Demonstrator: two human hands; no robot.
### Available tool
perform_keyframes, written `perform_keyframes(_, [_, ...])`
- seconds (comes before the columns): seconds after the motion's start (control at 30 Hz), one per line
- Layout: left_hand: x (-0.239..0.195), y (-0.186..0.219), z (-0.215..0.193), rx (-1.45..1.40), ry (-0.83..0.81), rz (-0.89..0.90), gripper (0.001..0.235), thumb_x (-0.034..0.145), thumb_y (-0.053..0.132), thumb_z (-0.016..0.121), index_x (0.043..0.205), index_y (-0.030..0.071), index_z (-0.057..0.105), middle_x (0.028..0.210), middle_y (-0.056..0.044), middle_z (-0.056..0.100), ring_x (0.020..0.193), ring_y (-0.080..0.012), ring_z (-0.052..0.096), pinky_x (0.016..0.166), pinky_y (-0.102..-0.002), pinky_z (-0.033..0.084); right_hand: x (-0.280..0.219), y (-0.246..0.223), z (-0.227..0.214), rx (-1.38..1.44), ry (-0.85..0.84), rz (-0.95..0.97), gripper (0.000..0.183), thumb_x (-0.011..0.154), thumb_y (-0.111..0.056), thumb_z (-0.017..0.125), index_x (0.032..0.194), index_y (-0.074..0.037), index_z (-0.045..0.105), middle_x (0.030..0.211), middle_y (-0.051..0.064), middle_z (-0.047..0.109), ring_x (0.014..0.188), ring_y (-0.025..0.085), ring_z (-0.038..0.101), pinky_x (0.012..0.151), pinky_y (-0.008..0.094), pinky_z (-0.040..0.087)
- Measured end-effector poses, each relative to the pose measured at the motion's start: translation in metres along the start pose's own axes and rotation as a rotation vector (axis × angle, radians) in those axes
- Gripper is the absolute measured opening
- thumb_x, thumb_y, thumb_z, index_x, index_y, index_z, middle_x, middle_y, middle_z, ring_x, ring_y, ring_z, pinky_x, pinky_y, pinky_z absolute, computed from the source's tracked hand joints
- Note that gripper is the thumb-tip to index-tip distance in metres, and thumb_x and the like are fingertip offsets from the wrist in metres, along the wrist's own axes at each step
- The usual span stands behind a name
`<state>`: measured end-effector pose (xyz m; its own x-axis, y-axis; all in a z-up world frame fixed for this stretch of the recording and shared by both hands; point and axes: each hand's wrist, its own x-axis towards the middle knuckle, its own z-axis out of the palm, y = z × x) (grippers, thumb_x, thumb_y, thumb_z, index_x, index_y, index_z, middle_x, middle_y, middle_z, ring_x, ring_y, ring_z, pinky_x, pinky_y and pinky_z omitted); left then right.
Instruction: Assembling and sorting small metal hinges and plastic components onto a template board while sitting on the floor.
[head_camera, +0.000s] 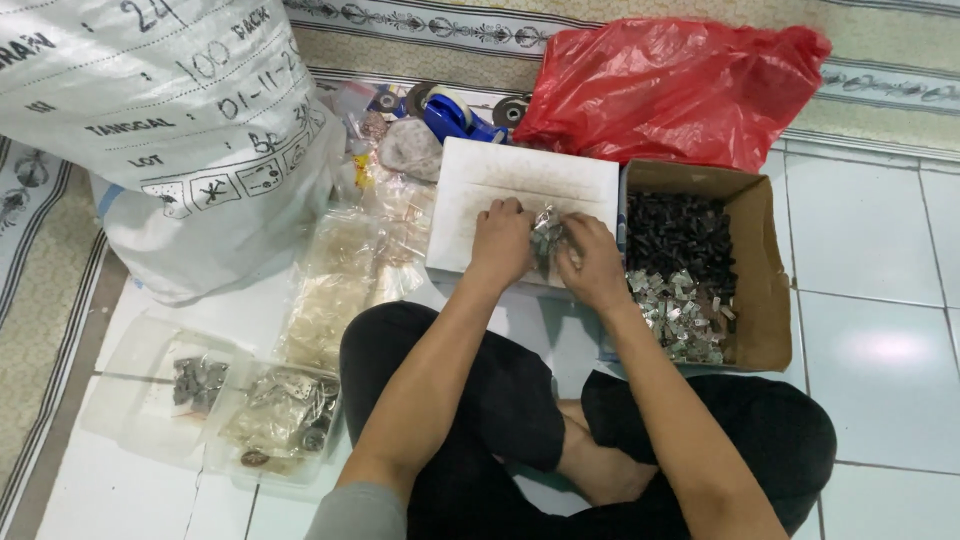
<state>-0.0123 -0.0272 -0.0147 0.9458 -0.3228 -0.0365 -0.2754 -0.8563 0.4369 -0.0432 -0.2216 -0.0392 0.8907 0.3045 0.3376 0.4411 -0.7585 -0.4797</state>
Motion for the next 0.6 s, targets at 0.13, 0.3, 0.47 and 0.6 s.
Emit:
perform_keyframes(0.13, [-0.029,0.022,-0.007,0.068,-0.165,-0.058,0.055,0.094,0.011,0.065,0.147,0.005,0.053,0.148,-0.025,0.048,0.139,-0.0392,0.042,0.113,-0.056,0.033,0.007,-0.007,0.019,-0.179,-0.146,-0.089,0.068,0.093,-0.02,0.05,0.156,0.003,0.037,0.158,0.031,0.04,0.144,0.05,0.039,0.114,0.064,0.033])
perform_keyframes(0.3, [-0.037,0.033,-0.006,0.209,-0.414,-0.193,0.067,0.108,0.028,0.038,0.167,0.009,0.01,0.174,-0.019,0.0,0.158,-0.0409,-0.006,0.122,-0.065,-0.009,-0.003,-0.007,0.033,-0.444,-0.283,0.167,0.079,0.102,-0.047,0.037,0.163,0.0,0.022,0.168,0.026,0.028,0.157,0.042,0.02,0.123,0.067,0.004])
perform_keyframes(0.47, [-0.033,0.03,-0.007,0.071,-0.334,-0.241,0.069,0.105,0.024,0.039,0.165,0.005,0.012,0.172,-0.024,0.0,0.158,-0.0424,-0.005,0.122,-0.065,-0.007,-0.017,-0.014,0.036,-0.357,-0.186,0.139,0.07,0.106,-0.047,0.034,0.164,-0.009,0.025,0.169,0.022,0.023,0.156,0.044,0.015,0.121,0.07,0.008])
perform_keyframes(0.6, [-0.031,0.026,-0.002,0.1,-0.354,-0.228,0.07,0.103,0.021,0.045,0.165,0.008,0.015,0.172,-0.025,-0.001,0.158,-0.045,-0.006,0.122,-0.067,-0.003,-0.015,-0.003,0.041,-0.419,-0.212,0.075,0.068,0.104,-0.046,0.035,0.165,-0.019,0.026,0.17,0.015,0.027,0.157,0.042,0.016,0.121,0.072,0.007])
